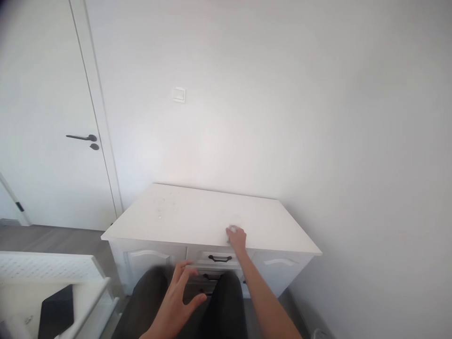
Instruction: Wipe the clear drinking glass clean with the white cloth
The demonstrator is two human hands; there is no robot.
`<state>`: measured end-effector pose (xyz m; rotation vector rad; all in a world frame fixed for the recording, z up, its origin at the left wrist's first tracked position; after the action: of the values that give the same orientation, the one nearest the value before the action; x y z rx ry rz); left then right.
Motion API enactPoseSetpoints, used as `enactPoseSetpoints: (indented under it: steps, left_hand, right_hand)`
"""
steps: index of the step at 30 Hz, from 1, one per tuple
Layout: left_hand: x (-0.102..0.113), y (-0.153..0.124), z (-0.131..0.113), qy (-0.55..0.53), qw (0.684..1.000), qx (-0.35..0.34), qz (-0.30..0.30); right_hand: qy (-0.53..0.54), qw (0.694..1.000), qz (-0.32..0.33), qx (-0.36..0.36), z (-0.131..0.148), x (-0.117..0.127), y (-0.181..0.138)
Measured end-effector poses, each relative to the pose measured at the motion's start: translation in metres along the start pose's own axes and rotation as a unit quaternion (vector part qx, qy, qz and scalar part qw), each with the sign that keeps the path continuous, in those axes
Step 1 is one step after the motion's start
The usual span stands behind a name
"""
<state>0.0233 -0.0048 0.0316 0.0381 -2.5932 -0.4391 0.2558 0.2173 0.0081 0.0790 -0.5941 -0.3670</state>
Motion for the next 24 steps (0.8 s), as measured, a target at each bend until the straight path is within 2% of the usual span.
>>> enactPoseSetpoints:
  steps: [3,6,10,13,17,19,22,24]
  left_hand:
    - [-0.005,-0.001,0.002,-0.007,0.999,-0.005,0.033]
    - [-0.011,-0.001,0.009,-0.016,0.999,-0.019,0.035]
    - [-0.017,-0.004,0.024,-0.037,0.999,-0.038,0.006]
    - [-0.015,-0.007,0.031,-0.042,0.999,-0.022,-0.011]
    - [-0.006,-0.007,0.026,-0.038,0.999,-0.006,0.03]
    - [-0.001,-0.006,0.021,-0.038,0.999,-0.001,0.026]
    - [0.004,-0.004,0.022,-0.041,0.999,-0.006,0.012]
    - [0.008,0.001,0.035,-0.041,0.999,0.001,0.002]
  right_hand:
    - [-0.007,0.999,-0.017,-0.037,-0.009,-0.003,0.047]
    - [-0.008,0.998,-0.025,-0.062,-0.013,-0.013,0.075]
    - [-0.009,0.996,-0.019,-0.088,-0.014,-0.027,0.097]
    - [-0.013,0.996,-0.01,-0.091,-0.013,-0.034,0.103]
    - [-0.012,0.997,-0.016,-0.081,-0.009,-0.031,0.098]
    - [-0.009,0.997,-0.029,-0.068,-0.007,-0.025,0.087]
    - [-0.007,0.998,-0.046,-0.046,-0.009,-0.012,0.052]
    - [0.002,0.998,-0.054,-0.034,-0.015,-0.007,0.013]
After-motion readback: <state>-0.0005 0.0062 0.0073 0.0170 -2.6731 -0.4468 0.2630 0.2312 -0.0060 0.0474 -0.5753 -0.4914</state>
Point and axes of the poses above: each hand's wrist, its own y-axis towards the middle knuckle, its own x-axis out of the back of the hand, z = x × y, the point moved 1 cm from there along y, towards the middle knuckle
